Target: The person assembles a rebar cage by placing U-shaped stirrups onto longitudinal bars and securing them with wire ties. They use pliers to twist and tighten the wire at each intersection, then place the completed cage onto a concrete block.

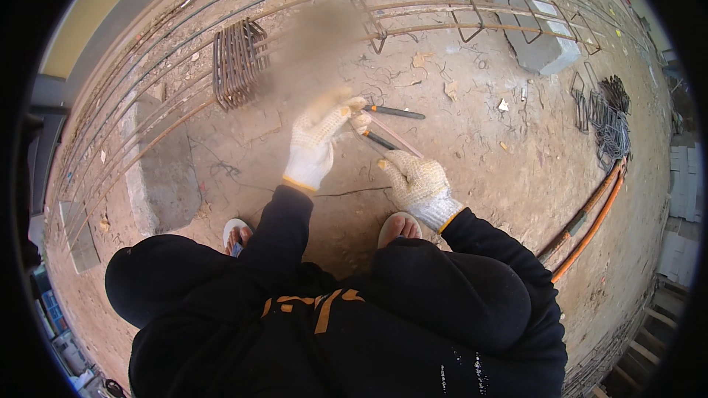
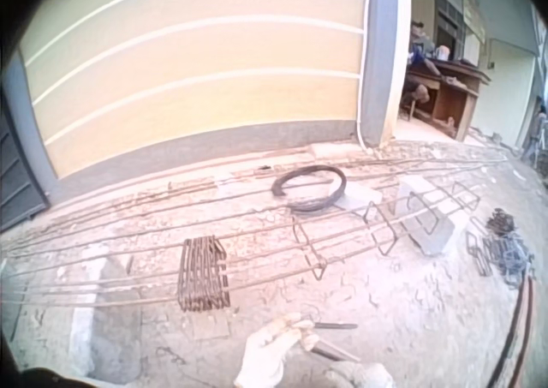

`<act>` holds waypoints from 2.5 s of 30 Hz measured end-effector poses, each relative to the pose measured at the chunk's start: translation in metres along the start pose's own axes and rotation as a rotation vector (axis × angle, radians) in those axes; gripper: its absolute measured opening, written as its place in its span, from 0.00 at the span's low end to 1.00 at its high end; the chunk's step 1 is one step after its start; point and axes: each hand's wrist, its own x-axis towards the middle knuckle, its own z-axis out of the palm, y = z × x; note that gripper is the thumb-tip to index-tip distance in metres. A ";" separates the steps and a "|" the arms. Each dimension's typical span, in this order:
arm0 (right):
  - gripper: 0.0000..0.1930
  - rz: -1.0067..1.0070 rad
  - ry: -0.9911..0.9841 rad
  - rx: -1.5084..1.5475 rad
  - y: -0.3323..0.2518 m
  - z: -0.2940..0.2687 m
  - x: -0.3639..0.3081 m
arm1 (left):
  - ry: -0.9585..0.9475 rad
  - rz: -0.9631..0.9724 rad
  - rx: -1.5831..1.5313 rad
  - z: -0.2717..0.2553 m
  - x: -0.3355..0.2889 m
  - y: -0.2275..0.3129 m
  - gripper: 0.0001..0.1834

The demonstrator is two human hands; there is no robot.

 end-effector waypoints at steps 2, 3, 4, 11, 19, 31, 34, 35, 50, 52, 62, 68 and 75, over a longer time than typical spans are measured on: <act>0.15 0.012 -0.008 -0.013 -0.002 -0.001 0.001 | 0.032 0.005 -0.014 0.001 0.000 0.001 0.20; 0.15 0.027 -0.020 -0.019 -0.004 -0.001 0.002 | 0.044 0.006 -0.021 0.001 0.000 0.001 0.19; 0.15 0.032 -0.025 -0.021 -0.006 -0.003 0.002 | 0.062 0.005 -0.026 0.000 0.000 0.002 0.19; 0.16 0.231 -0.359 0.059 -0.017 -0.019 0.011 | 0.134 0.110 0.111 -0.004 0.002 -0.007 0.13; 0.13 0.068 -0.124 0.260 -0.018 -0.010 0.035 | 0.060 0.105 0.176 0.015 -0.011 -0.024 0.11; 0.12 0.127 -0.546 0.421 0.004 -0.085 0.043 | -0.796 0.913 1.802 0.031 0.024 0.030 0.19; 0.13 0.101 -0.611 0.459 0.007 -0.100 0.044 | -0.866 0.648 1.584 0.031 0.031 0.020 0.20; 0.13 0.112 -0.613 0.448 0.009 -0.104 0.044 | -0.890 0.424 1.622 0.028 0.031 0.015 0.21; 0.20 0.406 0.754 0.122 0.032 -0.153 0.039 | -0.399 -0.124 0.568 -0.012 -0.008 -0.059 0.12; 0.22 0.629 0.316 0.624 0.036 -0.126 0.022 | -0.408 -0.199 0.392 -0.011 -0.009 -0.062 0.12; 0.19 0.562 0.450 0.961 0.044 -0.078 0.019 | -0.586 -0.085 0.633 0.006 -0.017 -0.062 0.16; 0.20 0.497 0.589 0.963 0.044 -0.087 0.017 | -0.571 -0.216 0.519 0.007 -0.019 -0.070 0.17; 0.19 0.264 0.388 0.905 0.052 -0.094 0.012 | -0.597 -0.549 0.214 0.010 -0.017 -0.056 0.16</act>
